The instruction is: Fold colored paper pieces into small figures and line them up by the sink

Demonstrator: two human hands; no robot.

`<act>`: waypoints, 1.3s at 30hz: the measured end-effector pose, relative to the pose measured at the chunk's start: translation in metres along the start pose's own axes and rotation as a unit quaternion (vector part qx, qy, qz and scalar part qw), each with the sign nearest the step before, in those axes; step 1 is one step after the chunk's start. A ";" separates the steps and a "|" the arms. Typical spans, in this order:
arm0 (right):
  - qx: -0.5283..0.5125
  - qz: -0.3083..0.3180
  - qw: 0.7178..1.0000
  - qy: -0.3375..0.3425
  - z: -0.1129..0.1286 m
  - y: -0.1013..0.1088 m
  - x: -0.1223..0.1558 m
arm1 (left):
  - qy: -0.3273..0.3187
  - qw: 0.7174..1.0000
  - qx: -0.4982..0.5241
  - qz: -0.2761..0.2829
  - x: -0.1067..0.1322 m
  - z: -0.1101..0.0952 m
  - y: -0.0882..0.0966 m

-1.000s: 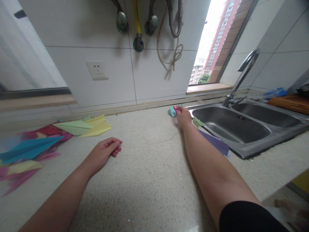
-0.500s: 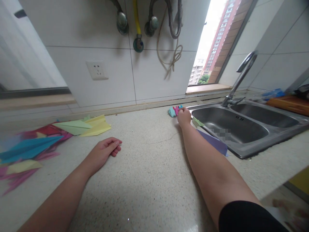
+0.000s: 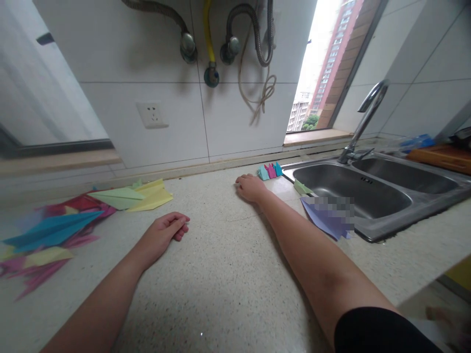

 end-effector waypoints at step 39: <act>0.014 0.040 0.997 -0.069 -0.012 0.004 0.004 | -0.005 1.000 -0.003 0.000 0.000 -0.003 -0.001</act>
Point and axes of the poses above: each hand's wrist, its own x-axis away from the middle knuckle, its own y-axis out of the back of the hand, z = x × y, the point moved 9 cm from there along -x, towards the middle knuckle, and after that the axes turned 14 degrees about x, right-handed, at the moved point
